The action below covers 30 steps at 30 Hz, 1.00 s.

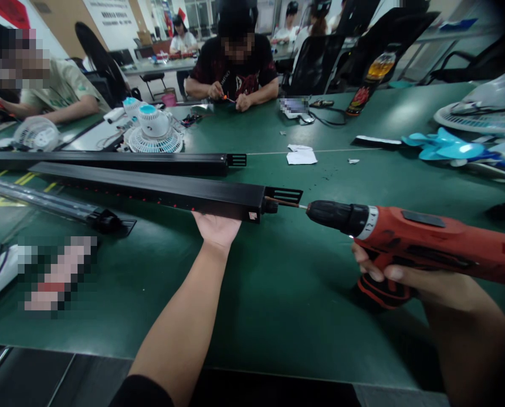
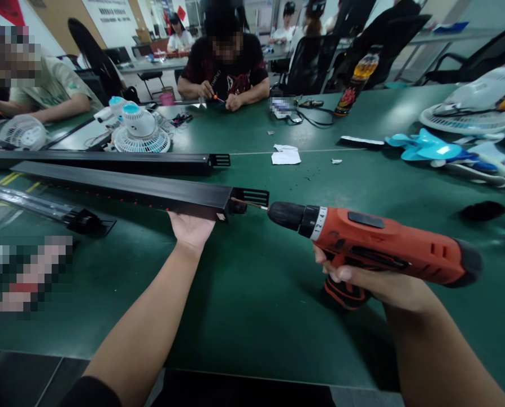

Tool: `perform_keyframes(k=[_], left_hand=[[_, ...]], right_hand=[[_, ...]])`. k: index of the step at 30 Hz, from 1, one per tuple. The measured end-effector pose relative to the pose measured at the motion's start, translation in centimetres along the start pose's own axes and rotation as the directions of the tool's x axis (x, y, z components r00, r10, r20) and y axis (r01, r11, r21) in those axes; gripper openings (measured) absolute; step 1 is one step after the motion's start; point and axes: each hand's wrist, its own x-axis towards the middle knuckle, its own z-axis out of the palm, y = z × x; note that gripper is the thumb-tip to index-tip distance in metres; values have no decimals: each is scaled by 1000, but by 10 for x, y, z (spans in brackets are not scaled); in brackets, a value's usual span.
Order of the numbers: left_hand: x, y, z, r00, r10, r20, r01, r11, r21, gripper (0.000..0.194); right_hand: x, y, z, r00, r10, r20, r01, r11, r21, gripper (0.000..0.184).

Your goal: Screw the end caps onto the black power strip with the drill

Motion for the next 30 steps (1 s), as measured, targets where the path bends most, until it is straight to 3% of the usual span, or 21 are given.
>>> perform_keyframes(k=[9,14,20,30], left_hand=[[-4,1,5,999,-2,-32,1,999,-39,78],[-6,1,8,999,-16,-42,15,1000,-24,80],[-4,1,7,999,-9,-49,7,999,-41,80],[-4,1,6,998,-8,-54,7,1000,-26,78]], right_hand=[[-3,7,-4,1000,2,-15,-2,1000,0,34],[-2,6,-4,999,14,35,-14,1000,16,32],[0,2,2,1000,-7,-29,9,998,56,30],[0,5,0,1000,-19,-11,20,999,38,29]])
